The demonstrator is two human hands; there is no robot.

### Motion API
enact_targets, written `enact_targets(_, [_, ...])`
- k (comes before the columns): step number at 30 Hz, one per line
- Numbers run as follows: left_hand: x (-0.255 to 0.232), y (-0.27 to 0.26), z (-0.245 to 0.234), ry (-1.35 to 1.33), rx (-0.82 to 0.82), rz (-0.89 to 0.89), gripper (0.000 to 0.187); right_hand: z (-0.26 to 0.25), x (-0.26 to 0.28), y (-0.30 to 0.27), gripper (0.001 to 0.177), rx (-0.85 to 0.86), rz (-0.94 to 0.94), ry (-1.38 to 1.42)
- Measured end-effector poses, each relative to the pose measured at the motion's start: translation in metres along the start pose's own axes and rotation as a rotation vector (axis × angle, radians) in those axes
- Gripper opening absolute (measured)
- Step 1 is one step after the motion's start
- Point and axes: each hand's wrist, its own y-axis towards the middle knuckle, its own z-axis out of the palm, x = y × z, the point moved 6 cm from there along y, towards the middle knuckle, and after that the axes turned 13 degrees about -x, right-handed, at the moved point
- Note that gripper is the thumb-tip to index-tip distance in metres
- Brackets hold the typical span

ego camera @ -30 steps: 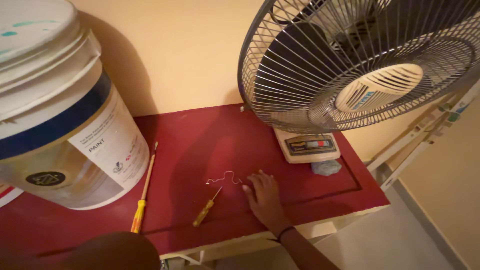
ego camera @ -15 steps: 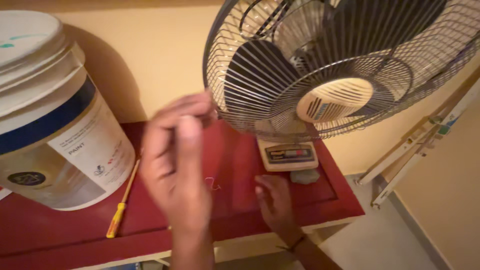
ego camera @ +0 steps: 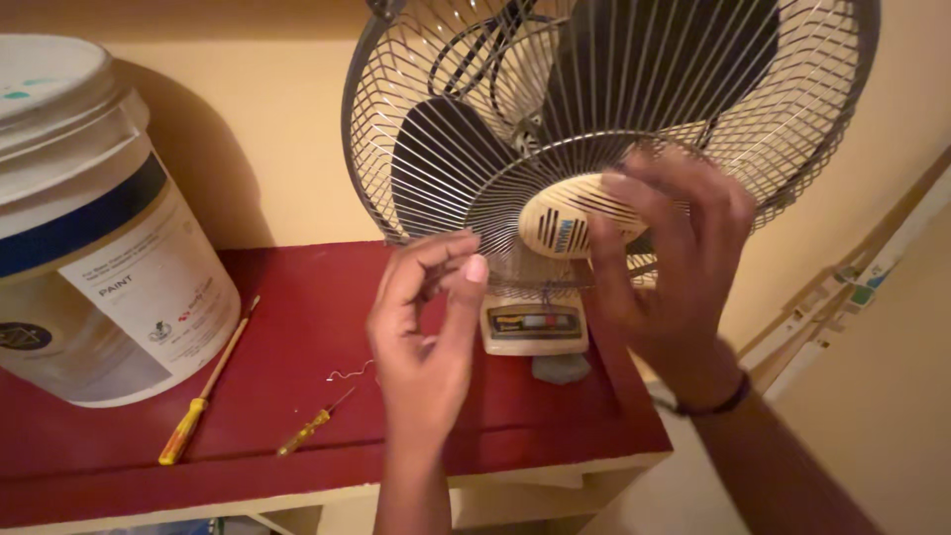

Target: The person secures the front grille of an electric fan by tying a thin wire around the grille and the fan's neck. They repeatedly wrap and twist the wire to fasten the grille in place.

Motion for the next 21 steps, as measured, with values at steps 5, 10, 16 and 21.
enact_targets(5, [0.004,-0.017,0.007,0.318,0.009,0.096,0.036,0.032,-0.023,0.037,0.052,0.1,-0.144,-0.102])
enact_targets(10, [0.006,-0.021,0.014,0.505,0.054,0.213,0.056,0.047,-0.024,0.051,0.054,0.132,-0.157,-0.09])
enact_targets(16, [0.021,-0.006,0.01,0.547,0.022,0.216,0.07,0.053,-0.022,0.07,0.048,0.063,-0.112,-0.075])
enact_targets(21, [0.038,0.016,0.013,0.581,0.08,0.162,0.074,0.065,-0.023,0.111,0.042,0.032,-0.185,-0.138])
